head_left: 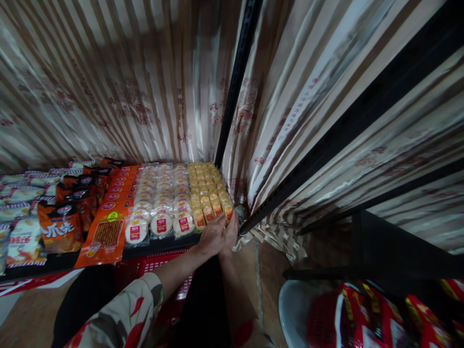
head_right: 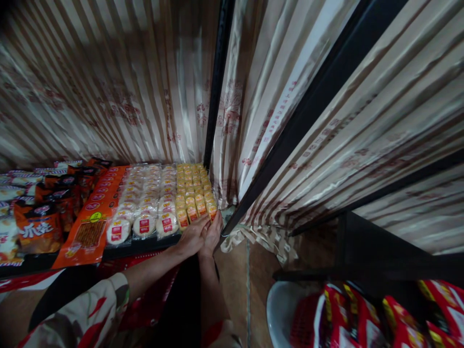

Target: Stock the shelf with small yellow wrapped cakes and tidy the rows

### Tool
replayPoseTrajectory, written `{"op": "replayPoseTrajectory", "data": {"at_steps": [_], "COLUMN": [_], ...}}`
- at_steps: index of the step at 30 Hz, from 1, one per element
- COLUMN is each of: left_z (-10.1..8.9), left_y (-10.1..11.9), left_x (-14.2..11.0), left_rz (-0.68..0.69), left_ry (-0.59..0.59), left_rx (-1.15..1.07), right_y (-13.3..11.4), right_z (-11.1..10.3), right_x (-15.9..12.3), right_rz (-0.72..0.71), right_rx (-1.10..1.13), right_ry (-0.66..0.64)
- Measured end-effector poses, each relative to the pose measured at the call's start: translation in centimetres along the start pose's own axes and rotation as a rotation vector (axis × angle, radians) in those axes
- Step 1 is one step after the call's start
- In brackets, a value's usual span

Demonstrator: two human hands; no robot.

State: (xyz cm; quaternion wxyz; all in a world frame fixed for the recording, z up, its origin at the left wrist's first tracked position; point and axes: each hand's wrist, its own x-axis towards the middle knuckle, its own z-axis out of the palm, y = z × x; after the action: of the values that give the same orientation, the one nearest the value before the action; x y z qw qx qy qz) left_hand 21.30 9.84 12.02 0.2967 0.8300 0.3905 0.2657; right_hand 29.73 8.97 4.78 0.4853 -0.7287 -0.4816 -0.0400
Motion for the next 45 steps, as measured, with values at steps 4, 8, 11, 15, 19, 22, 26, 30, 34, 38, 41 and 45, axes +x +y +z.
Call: {"op": "replayPoseTrajectory", "data": {"at_steps": [4,8,11,15,19,22,26,30,34,38,41,45], "left_z": [-0.2,-1.3,-2.2,-2.3,-1.3,-0.6,-0.7,-1.7,-2.2,-2.1,-2.0,-1.7], "left_y": [0.0,1.2,2.2,2.4,1.0,0.1,0.1,0.6,0.6,0.4,0.6,1.0], "left_x": [-0.2,-0.2,-0.1,-0.2,-0.3,-0.4,-0.2,0.4,1.1,1.6,1.8,1.9], "left_rz": [0.023,-0.007,-0.019,-0.001,0.005,-0.003,-0.038,-0.033,-0.017,-0.040,-0.028,-0.015], "left_ry": [-0.035,-0.015,-0.003,0.024,0.007,0.033,0.084,0.115,0.127,0.137,0.116,0.087], "left_rx": [-0.029,-0.067,-0.091,-0.084,-0.003,0.022,0.049,0.025,0.005,0.004,0.005,0.008], "right_y": [0.0,-0.1,-0.1,-0.2,-0.9,-1.4,-2.3,-3.0,-3.2,-3.0,-2.8,-2.3], "right_z": [0.0,0.1,0.4,0.5,0.2,-0.3,-0.9,-1.4,-1.6,-1.6,-1.6,-1.4], "right_x": [-0.3,-0.8,-1.3,-1.6,-1.7,-1.6,-1.0,-0.4,-0.4,-0.4,-0.2,0.0], "right_rz": [-0.011,-0.015,-0.011,0.002,0.025,0.053,0.073,0.064,0.031,0.005,0.021,0.047], "right_rx": [0.011,-0.005,-0.040,-0.056,-0.043,-0.020,0.003,0.020,0.042,0.070,0.091,0.111], "right_ry": [-0.006,-0.015,-0.007,0.001,0.007,0.006,-0.016,-0.013,0.009,0.028,0.018,0.002]}}
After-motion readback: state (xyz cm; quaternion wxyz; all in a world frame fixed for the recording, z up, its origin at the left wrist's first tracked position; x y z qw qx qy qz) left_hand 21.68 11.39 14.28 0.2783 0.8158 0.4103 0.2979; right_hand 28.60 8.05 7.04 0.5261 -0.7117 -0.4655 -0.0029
